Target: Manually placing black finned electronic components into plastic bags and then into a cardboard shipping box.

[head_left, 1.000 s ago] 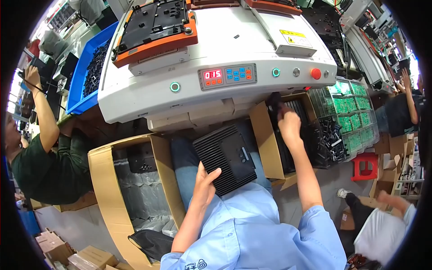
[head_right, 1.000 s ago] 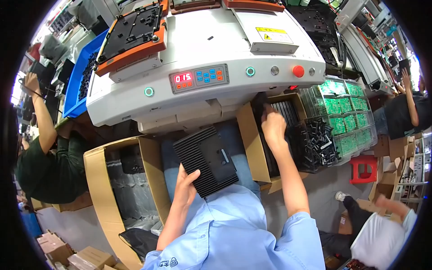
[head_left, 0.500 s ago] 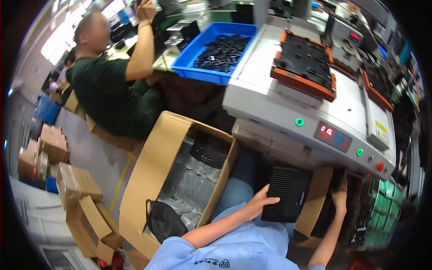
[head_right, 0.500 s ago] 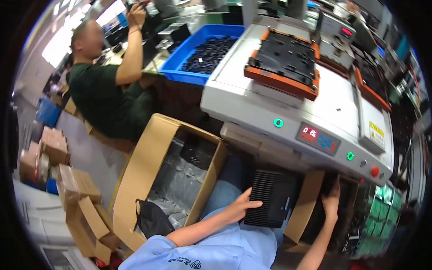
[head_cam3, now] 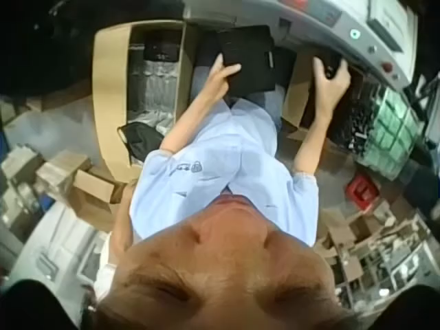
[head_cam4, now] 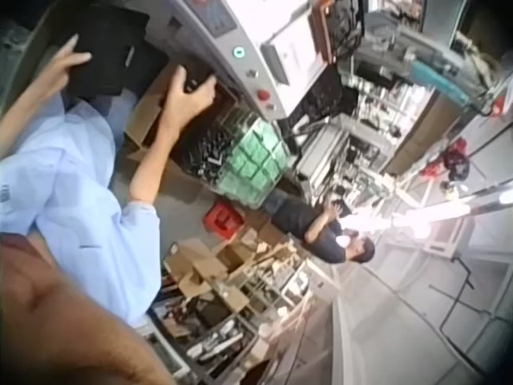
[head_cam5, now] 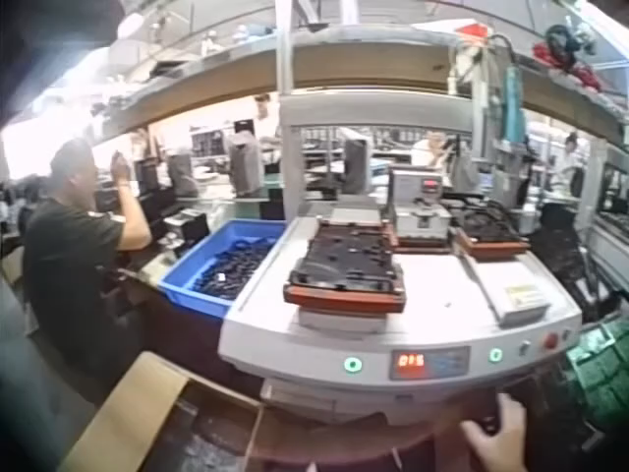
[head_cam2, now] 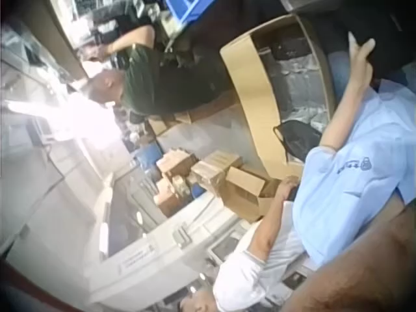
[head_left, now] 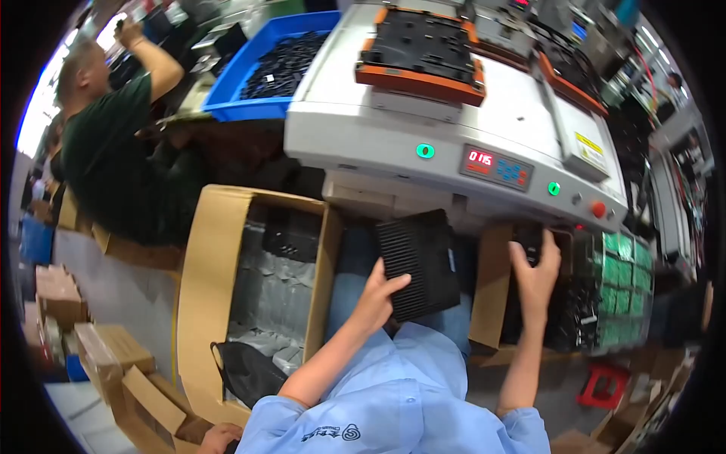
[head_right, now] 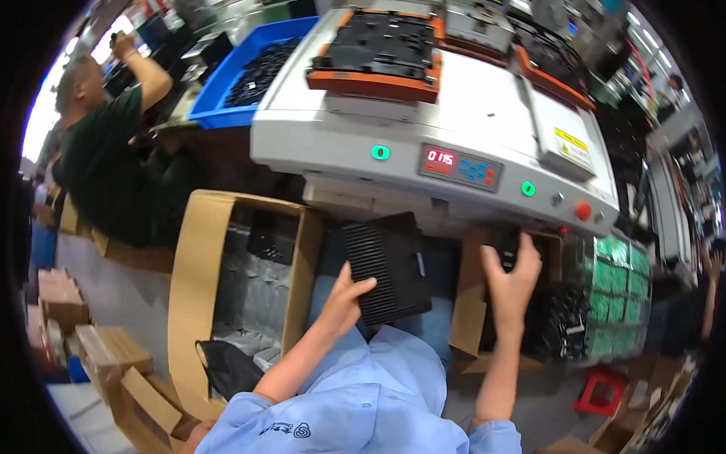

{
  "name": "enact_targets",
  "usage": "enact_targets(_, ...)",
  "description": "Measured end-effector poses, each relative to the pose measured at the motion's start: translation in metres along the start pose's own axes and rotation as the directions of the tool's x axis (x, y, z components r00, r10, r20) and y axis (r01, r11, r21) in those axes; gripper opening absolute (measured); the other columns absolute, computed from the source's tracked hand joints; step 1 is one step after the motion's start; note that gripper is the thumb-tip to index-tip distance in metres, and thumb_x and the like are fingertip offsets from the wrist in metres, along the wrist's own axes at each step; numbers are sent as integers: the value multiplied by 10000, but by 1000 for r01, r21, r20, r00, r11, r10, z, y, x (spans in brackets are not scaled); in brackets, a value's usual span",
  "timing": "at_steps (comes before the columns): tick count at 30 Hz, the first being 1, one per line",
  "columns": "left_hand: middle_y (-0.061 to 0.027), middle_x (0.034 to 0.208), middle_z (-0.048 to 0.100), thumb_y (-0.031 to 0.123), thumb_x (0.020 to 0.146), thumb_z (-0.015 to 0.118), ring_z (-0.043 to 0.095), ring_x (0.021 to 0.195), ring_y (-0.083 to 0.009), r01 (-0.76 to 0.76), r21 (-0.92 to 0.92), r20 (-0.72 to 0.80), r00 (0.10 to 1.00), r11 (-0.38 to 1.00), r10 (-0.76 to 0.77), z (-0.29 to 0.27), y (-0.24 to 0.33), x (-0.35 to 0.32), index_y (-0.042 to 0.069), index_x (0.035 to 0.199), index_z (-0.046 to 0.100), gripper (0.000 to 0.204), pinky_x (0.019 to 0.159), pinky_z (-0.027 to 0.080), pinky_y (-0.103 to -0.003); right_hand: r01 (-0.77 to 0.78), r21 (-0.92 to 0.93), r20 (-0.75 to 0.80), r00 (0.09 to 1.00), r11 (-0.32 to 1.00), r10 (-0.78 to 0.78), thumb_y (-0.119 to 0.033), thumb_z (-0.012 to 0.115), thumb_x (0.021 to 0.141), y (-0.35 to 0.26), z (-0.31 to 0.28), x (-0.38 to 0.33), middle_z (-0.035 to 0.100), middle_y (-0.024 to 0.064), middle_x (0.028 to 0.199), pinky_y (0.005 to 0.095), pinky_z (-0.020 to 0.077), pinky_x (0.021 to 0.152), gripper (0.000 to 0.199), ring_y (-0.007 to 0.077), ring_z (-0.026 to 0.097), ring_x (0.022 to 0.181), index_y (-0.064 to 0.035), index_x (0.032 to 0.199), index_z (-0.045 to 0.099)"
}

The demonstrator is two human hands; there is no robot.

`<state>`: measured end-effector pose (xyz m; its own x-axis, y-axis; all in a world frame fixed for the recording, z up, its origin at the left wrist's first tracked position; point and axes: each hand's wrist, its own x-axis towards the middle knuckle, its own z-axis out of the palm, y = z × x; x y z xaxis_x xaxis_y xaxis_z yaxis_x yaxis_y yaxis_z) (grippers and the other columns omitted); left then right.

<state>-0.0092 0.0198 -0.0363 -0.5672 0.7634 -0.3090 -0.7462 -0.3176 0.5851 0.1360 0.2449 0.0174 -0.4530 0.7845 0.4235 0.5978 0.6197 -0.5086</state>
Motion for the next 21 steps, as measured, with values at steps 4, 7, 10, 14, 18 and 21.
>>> enact_targets(4,-69,1186,523,15,846,579,525,1098,-165,28,44,11,1000,999,-28,13,-2,-3,59,1299,367,502,951,427,-313,34,302,153,985,953,-84,-157,732,736,-60,9,-32,548,131,1129,338,428,876,638,240,538,1009,-31,1303,468)
enact_targets(7,-65,1192,521,13,845,575,528,1089,-155,36,78,18,999,996,-37,19,-10,-11,59,1308,361,511,948,428,-310,82,274,159,979,958,-129,-212,743,734,-84,30,-49,496,171,1173,377,400,898,653,310,475,1052,-47,1302,465)
enact_targets(10,-66,1197,519,11,846,569,525,1092,-151,28,92,22,999,995,-30,31,-9,-15,59,1311,360,512,949,427,-308,188,104,81,977,977,-197,-257,716,763,-84,45,-58,464,190,1204,416,373,898,620,336,447,1054,-91,1308,472)
enact_targets(14,-64,1194,521,14,850,560,517,1105,-153,-1,135,2,1000,991,1,24,-7,-14,59,1306,368,497,953,423,-310,243,66,64,967,968,-247,-283,694,776,-78,51,-74,458,195,1239,406,387,852,552,335,458,1013,-160,1288,526)
enact_targets(18,-64,1197,521,11,843,568,519,1104,-160,24,137,11,1000,990,-26,20,-11,-17,57,1302,376,500,952,422,-310,229,13,122,966,973,-229,-267,650,817,-73,49,-88,444,226,1283,395,400,831,473,335,472,996,-162,1267,547)
enact_targets(21,-64,1166,545,36,850,564,534,1078,-158,23,130,-32,999,991,-19,16,-16,-15,49,1270,417,446,928,430,-305,224,97,271,932,970,-242,-205,572,875,-61,44,-92,404,263,1321,417,361,922,423,360,437,1062,-117,1286,525)
